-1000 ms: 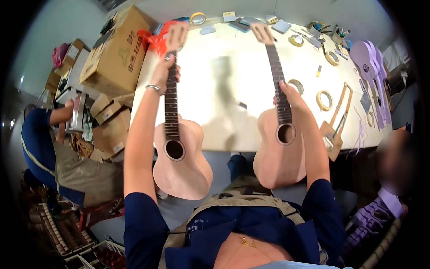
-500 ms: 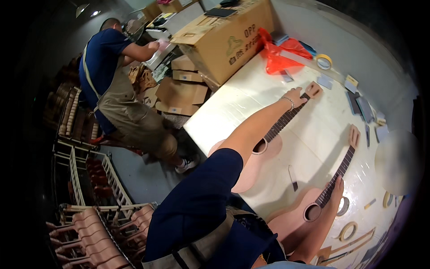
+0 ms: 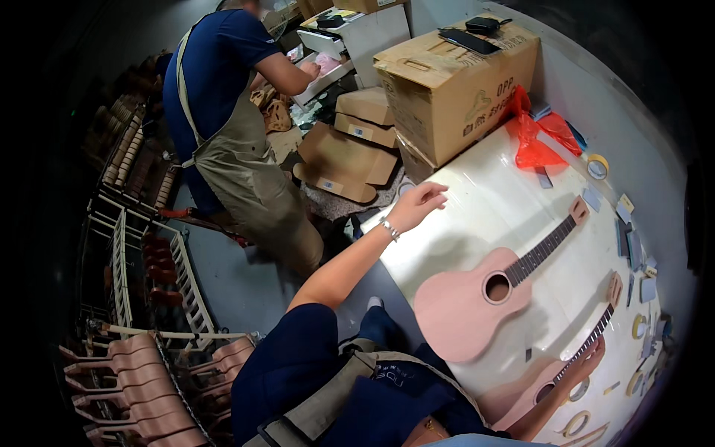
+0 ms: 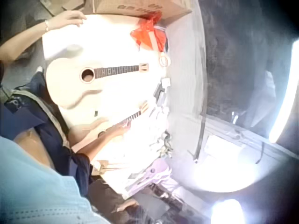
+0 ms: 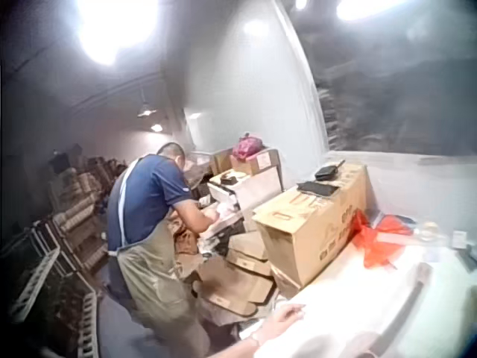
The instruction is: The person applies masking tape to the fretboard of an unfinished guitar body, then uses a pencil to mark a wooden template. They retrieve more tape from a cabinet and continue taping the fretboard of another guitar. The person also retrieves a guitar neck from a rack and places it on the table.
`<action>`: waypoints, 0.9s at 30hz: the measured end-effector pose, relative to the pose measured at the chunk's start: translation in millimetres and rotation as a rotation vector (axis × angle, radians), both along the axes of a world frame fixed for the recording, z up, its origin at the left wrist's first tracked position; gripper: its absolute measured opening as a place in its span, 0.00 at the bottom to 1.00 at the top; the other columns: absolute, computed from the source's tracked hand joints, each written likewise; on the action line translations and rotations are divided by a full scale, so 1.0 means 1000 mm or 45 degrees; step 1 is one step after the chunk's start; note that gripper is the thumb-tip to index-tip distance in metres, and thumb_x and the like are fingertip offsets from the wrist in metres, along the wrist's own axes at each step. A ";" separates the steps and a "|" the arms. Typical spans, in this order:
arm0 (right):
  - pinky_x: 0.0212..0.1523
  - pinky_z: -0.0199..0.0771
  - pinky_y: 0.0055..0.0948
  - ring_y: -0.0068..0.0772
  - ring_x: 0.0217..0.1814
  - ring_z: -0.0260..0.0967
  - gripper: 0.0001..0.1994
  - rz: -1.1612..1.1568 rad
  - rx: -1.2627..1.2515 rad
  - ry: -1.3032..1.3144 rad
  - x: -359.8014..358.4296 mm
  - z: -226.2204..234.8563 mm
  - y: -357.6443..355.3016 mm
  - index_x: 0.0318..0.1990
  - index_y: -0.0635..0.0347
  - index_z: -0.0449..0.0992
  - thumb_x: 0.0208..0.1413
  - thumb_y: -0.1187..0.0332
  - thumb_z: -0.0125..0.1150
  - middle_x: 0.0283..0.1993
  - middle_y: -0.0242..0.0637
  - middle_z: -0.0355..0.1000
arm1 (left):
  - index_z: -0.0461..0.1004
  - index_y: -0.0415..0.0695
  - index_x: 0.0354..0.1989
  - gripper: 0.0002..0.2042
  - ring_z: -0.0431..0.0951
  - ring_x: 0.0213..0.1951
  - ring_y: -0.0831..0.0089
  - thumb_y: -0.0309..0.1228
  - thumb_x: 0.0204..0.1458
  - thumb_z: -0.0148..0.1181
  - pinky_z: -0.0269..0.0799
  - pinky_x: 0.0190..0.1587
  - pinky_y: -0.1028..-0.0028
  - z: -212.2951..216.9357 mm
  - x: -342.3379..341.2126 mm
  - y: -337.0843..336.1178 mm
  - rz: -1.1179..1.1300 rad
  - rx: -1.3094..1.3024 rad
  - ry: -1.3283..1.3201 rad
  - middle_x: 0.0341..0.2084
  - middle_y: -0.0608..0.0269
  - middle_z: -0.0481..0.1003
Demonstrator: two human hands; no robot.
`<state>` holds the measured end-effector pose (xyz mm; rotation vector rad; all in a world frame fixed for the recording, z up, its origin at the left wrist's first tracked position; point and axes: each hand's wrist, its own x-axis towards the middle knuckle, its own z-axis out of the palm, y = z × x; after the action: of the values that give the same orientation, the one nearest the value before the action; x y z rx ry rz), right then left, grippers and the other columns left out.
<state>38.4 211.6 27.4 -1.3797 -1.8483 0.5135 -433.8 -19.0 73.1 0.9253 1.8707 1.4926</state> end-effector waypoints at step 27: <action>0.61 0.49 0.47 0.48 0.62 0.52 0.23 0.673 -0.231 -0.135 -0.454 -0.062 -0.159 0.54 0.63 0.62 0.54 0.61 0.54 0.58 0.49 0.56 | 0.65 0.38 0.52 0.17 0.74 0.42 0.75 0.31 0.56 0.51 0.69 0.44 0.79 -0.025 -0.203 -0.139 0.566 0.154 -0.290 0.39 0.60 0.73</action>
<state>-416.1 52.5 -34.1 -1.0324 -2.3087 0.9056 -636.7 -158.4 48.4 0.3755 1.9099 1.8975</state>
